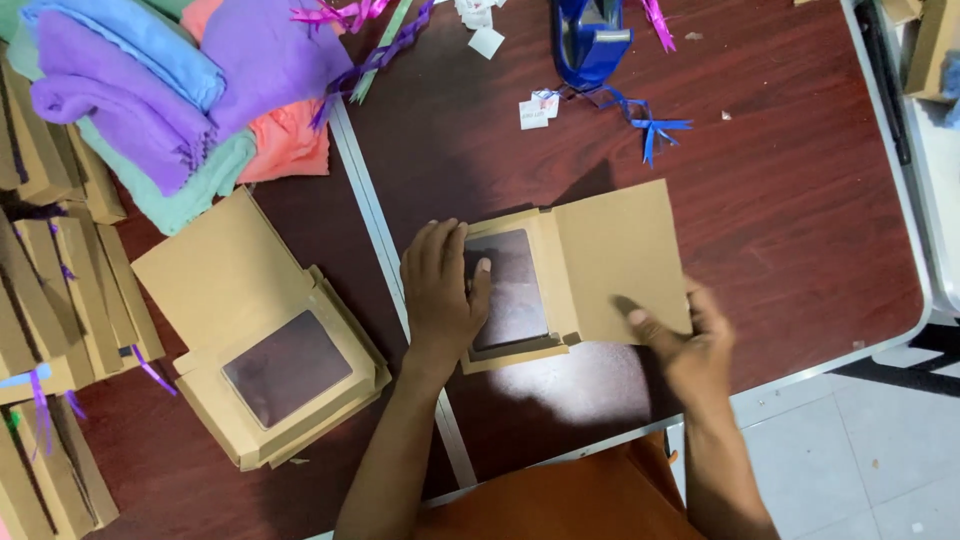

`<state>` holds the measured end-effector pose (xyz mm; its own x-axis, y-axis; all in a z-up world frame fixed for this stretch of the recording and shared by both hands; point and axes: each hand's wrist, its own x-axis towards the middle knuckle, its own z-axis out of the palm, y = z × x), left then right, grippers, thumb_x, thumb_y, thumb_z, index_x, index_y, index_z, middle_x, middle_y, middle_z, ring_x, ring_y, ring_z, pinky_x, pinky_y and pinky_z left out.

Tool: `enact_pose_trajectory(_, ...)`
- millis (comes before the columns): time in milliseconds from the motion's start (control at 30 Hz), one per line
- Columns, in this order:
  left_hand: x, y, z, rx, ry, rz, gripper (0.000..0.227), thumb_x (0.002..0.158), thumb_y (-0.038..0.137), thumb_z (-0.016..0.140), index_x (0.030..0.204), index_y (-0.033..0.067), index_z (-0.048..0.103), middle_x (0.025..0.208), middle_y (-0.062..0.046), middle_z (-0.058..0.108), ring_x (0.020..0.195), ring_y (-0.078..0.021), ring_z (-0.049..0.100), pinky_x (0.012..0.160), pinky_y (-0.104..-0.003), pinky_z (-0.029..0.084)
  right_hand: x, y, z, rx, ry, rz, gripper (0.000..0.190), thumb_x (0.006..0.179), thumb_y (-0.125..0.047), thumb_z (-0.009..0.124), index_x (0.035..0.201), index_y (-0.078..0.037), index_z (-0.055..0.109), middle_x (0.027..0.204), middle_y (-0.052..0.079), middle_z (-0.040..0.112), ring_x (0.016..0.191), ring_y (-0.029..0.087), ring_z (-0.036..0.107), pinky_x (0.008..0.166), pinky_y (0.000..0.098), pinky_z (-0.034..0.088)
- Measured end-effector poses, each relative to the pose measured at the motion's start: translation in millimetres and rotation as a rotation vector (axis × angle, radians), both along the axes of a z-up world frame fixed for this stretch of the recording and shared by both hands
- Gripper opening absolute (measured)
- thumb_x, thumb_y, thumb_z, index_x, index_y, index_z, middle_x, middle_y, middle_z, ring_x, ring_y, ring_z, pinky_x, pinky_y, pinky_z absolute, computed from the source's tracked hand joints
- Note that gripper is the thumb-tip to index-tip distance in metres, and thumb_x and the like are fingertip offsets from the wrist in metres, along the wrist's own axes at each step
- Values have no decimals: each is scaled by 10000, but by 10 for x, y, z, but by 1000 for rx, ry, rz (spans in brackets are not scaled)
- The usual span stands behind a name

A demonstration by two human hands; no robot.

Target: The person assembles small cardboard boxes with clear plastic windows on a table. They fold the cardboard flaps, insert the plastic sheets, and secure the boxes using adhesive tape. The person handles stacks of flat cardboard and finished boxes throughout the process.

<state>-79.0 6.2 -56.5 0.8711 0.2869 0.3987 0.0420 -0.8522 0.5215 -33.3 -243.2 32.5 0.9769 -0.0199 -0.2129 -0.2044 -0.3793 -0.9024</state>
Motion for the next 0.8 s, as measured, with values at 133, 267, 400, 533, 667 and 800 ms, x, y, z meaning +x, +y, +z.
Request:
enact_pose_trajectory(133,22,6,-3,-28,-8,20,435,1022,274,586,1372,16,596,1337,-153,545,1331,-374,503,1094,-537,413,-168,-141,-205,-127,-114,58,330,801,-117,891,1116,-147,799,778,90,744,782,135,665,673,309,535)
enact_pose_trajectory(267,-25,6,-21,-7,-27,8,434,1022,283,589,1371,25,591,1321,-140,547,1317,-374,514,1059,-523,418,-258,-145,-225,45,-266,145,288,791,-27,868,1064,-18,777,760,105,735,754,96,583,725,310,556)
enact_pose_trajectory(400,1,6,-72,45,-81,22,436,1024,293,585,1368,26,596,1317,-143,560,1308,-372,526,1043,-515,430,-317,-172,-710,21,-350,242,152,816,-68,862,730,-69,737,548,42,649,522,129,604,548,262,513)
enact_pose_trajectory(533,-1,3,-124,24,-97,29,448,1016,305,576,1366,26,592,1311,-147,568,1295,-381,533,1021,-519,437,-312,107,-323,-69,-404,268,229,867,-53,829,680,-68,696,508,65,613,463,161,573,498,292,480)
enact_pose_trajectory(667,-2,-18,-117,11,-111,26,440,998,264,626,1361,17,593,1330,-157,565,1302,-390,523,1043,-530,421,-417,-166,-630,-65,-312,158,162,911,-51,804,784,10,723,613,123,639,685,132,518,613,377,491)
enact_pose_trajectory(800,0,-21,-101,-7,-106,26,431,993,254,634,1348,13,596,1326,-163,571,1290,-394,533,1039,-534,424,-396,180,-160,-84,-261,153,112,917,-59,805,858,11,741,686,113,678,780,134,516,677,378,509)
